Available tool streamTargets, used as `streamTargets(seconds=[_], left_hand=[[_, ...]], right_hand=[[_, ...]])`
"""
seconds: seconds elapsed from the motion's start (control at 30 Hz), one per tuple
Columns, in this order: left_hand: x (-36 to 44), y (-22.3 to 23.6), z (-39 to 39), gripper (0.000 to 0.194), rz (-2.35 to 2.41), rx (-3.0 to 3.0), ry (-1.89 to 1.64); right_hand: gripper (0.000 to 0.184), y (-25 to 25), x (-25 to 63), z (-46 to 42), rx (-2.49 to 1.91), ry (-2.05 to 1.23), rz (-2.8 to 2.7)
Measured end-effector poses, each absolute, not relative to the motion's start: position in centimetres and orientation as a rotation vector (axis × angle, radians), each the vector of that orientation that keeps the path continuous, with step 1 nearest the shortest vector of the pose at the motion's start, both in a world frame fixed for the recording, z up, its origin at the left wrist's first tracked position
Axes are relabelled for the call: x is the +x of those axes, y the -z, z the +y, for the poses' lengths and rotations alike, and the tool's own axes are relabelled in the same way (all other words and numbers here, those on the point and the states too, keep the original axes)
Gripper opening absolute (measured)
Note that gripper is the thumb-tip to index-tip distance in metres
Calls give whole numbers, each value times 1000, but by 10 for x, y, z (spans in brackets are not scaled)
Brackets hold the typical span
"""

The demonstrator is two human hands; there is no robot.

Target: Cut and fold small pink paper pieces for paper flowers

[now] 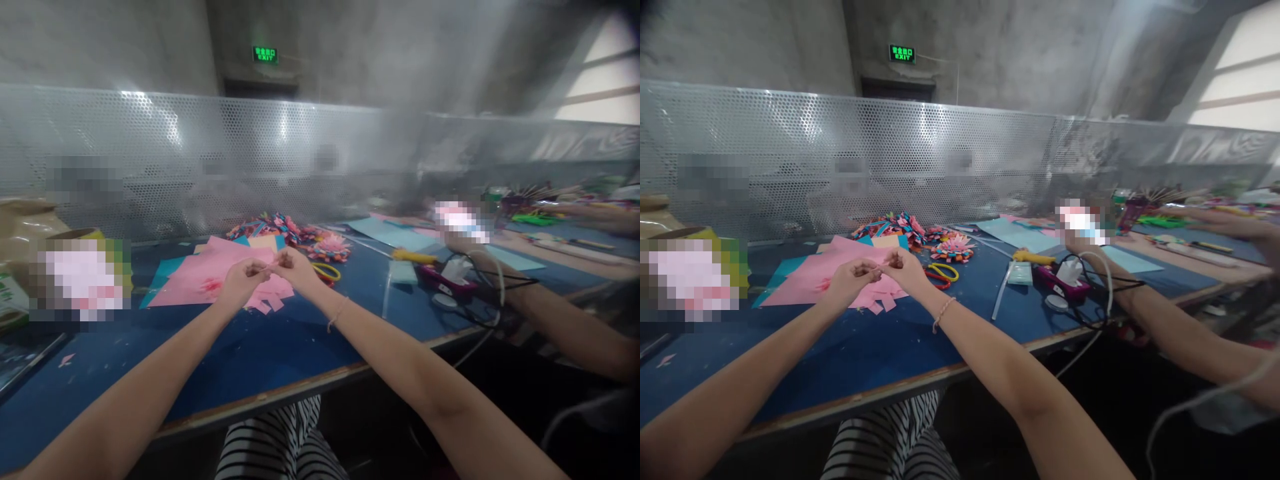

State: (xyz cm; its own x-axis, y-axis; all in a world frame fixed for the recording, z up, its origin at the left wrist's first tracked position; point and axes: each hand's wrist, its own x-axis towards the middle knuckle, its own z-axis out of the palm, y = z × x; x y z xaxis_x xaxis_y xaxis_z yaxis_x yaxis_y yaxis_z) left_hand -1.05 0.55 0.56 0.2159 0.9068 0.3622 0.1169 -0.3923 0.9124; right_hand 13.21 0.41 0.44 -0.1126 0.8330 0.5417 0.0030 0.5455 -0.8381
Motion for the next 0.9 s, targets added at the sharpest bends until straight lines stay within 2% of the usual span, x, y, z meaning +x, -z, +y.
streamTargets(seconds=[0.17, 0.6, 0.77, 0.9], left_hand=[[-11, -7, 6, 17, 959, 1674, -1249], [-11, -10, 1, 25, 866, 1571, -1226], [-15, -7, 4, 19, 899, 1607, -1209], [-18, -5, 8, 15, 955, 1641, -1260]], right_hand=[[22, -4, 132, 6, -765, -828, -1522], [26, -6, 131, 2, -666, -955, -1497], [20, -3, 132, 2, -786, -774, -1688], [34, -14, 141, -4, -899, -485, -1849]])
